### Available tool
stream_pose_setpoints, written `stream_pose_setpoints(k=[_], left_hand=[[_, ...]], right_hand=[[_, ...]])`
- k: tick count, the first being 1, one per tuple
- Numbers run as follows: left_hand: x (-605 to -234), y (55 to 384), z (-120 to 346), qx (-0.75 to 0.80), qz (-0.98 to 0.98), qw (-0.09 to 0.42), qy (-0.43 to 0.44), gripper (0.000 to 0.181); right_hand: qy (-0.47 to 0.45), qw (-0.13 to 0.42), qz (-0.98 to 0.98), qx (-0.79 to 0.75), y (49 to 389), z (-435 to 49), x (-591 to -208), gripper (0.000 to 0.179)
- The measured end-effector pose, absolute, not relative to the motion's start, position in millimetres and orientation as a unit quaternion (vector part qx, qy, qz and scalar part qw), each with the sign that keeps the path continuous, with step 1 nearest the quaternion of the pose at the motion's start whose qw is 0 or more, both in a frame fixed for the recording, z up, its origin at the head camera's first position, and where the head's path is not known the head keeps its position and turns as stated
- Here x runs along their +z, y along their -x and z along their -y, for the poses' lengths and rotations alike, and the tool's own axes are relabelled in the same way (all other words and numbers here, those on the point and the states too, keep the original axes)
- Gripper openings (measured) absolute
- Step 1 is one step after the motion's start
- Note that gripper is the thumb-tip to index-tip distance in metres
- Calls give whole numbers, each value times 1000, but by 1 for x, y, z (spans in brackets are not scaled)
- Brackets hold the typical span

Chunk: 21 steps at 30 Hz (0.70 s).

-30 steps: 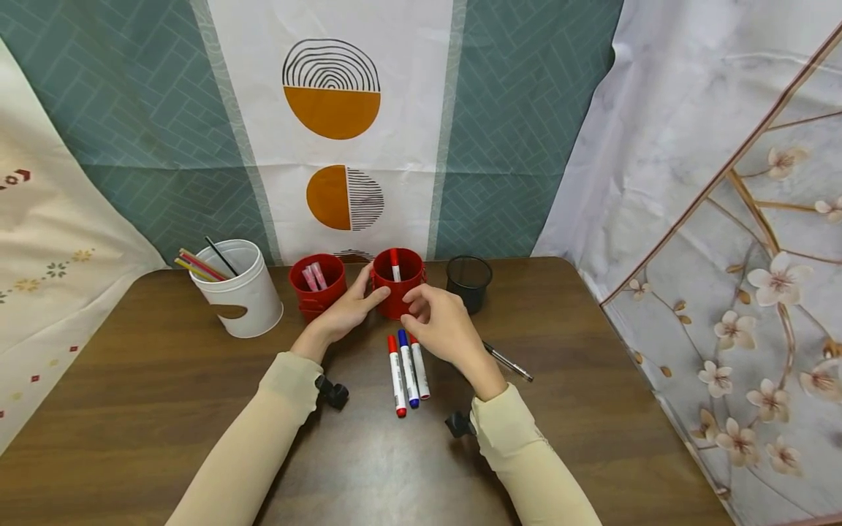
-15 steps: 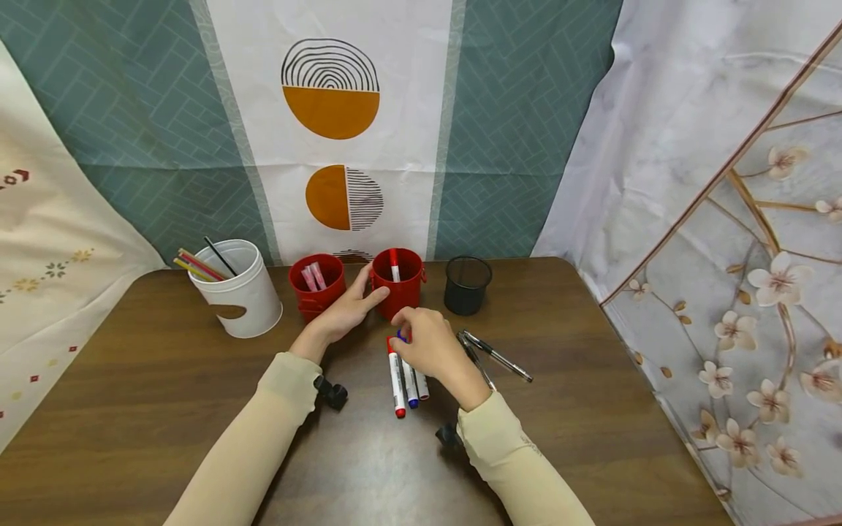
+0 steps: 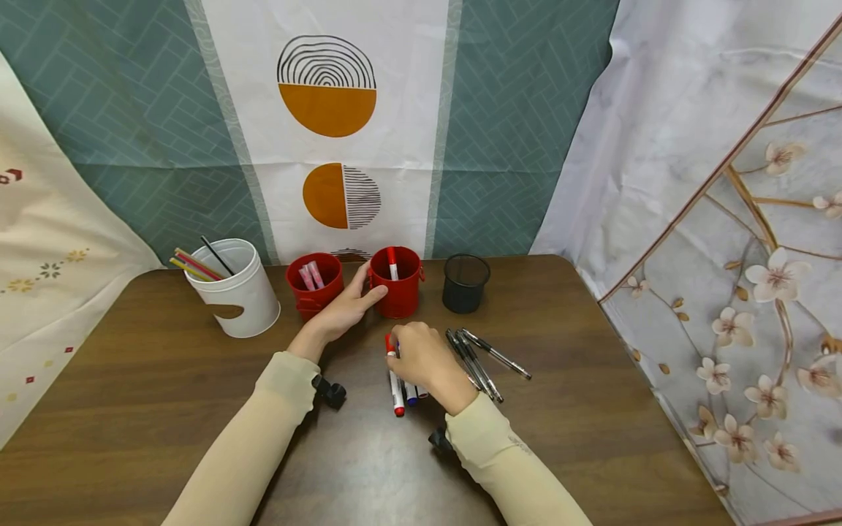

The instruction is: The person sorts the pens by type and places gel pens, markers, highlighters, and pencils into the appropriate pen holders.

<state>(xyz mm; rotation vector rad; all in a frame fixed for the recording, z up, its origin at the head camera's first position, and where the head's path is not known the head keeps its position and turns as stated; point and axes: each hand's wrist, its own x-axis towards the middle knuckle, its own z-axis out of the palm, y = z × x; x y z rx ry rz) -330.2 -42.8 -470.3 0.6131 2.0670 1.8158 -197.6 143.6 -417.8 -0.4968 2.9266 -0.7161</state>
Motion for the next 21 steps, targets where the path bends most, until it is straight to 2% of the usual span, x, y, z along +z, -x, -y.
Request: stream_pose_setpoints(k=[6,21], left_hand=[[-469,329,42,635,-726,161,-212,82],[-470,330,43,628,-732,165,-207,83]], right_hand=[[156,39,-968,-192,196,-138,-424,18],[169,53,-970,-169,191,-130,-430,17]])
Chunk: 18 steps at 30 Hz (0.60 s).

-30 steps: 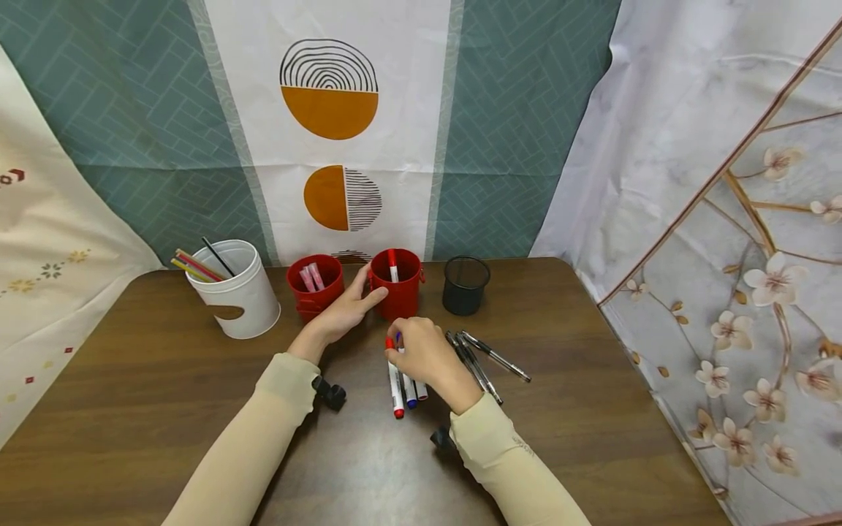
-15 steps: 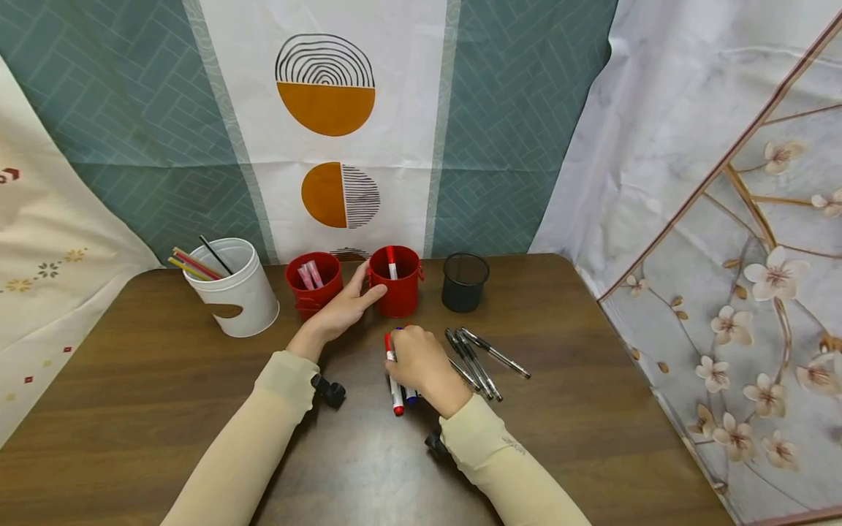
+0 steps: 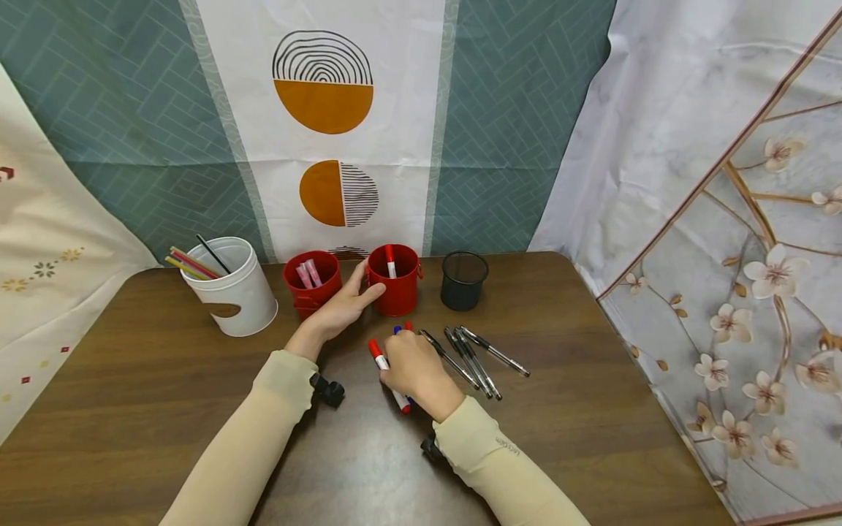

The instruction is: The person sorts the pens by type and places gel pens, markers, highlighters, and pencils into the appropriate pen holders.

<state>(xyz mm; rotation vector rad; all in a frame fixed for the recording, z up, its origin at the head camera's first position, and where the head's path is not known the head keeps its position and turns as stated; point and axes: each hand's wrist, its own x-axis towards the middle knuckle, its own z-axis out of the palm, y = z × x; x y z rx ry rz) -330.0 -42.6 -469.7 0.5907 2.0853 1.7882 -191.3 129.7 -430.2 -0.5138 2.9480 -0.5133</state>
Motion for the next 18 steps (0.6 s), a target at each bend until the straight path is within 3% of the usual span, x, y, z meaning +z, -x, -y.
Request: stream_pose_setpoints(k=[18], left_hand=[[-469,330,42,630,-729,166,-210,83]], right_hand=[[188,82,-949,-239,192,-129,-430,22]])
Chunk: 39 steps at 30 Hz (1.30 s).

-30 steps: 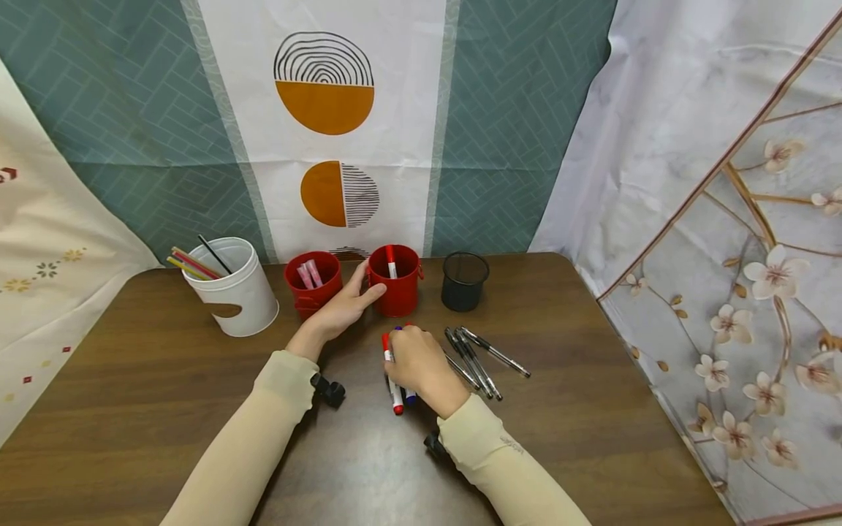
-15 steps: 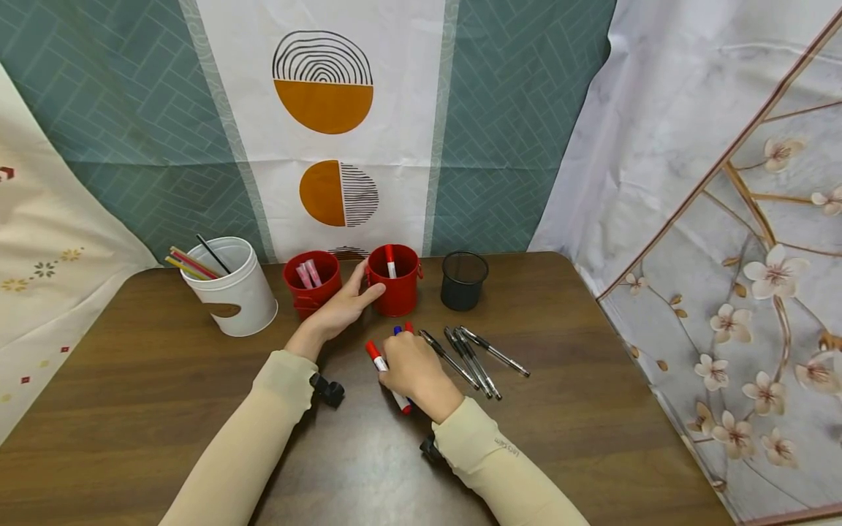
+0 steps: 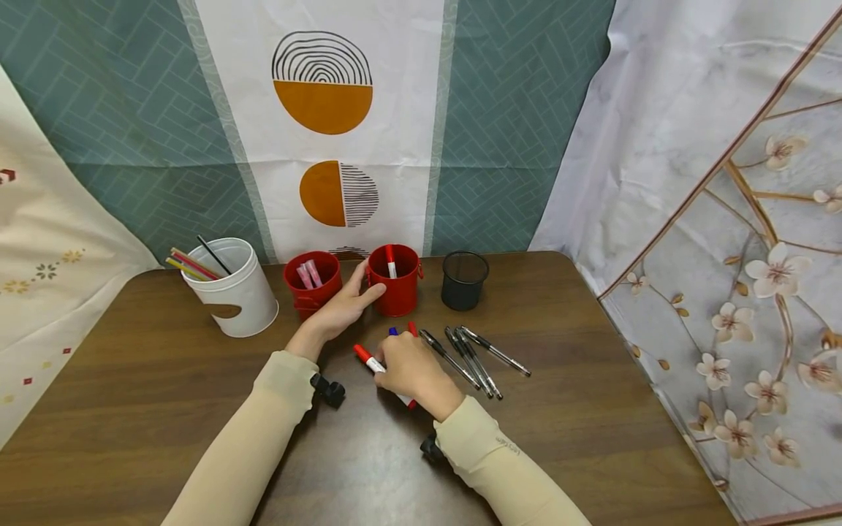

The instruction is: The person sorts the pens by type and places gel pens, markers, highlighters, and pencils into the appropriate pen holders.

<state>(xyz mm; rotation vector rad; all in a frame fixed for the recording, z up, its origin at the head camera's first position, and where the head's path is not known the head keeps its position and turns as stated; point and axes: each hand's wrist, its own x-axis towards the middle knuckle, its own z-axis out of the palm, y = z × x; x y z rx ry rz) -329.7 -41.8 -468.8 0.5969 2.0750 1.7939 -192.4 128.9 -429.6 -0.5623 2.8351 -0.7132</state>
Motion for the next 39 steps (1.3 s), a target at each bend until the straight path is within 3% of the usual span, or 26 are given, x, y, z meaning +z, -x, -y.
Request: stream_pose_setpoints(k=[16,39], left_hand=[[-471,330,43,646,-714,159,-220,80],[-470,330,42,637,-725,162,-206,82]], right_hand=[[203,120,-898,-372,204,-165,-396,16],[192,-68,-864,-460,220,-193,-379,24]])
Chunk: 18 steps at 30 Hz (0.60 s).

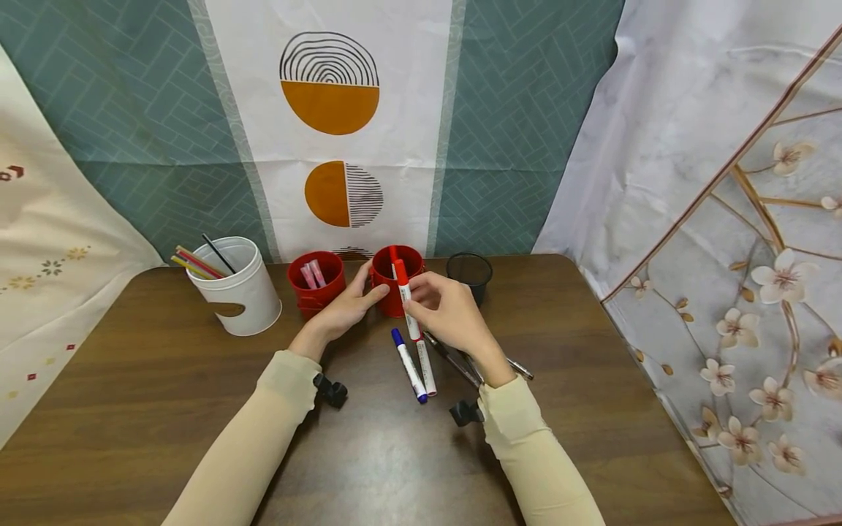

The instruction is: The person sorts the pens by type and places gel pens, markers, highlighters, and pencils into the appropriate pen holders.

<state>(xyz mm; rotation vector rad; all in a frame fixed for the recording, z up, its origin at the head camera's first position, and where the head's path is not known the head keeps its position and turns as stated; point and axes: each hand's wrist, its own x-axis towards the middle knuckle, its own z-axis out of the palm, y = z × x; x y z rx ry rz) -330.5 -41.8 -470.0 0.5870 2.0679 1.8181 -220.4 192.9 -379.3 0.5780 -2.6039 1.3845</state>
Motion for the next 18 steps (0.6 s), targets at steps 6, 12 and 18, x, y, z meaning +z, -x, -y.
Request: stream_pose_setpoints(k=[6,12,18], left_hand=[[-469,332,39,641,-718,164,-216,80],[-470,332,38,639,-719,166,-218,81],[-469,331,41,641,-719,167,-209,81]], right_hand=[[-176,101,841,502,222,-194,-380,26],[-165,117,815,544,227,-197,-376,29],[-160,117,796,571,239,-197,-366,31]])
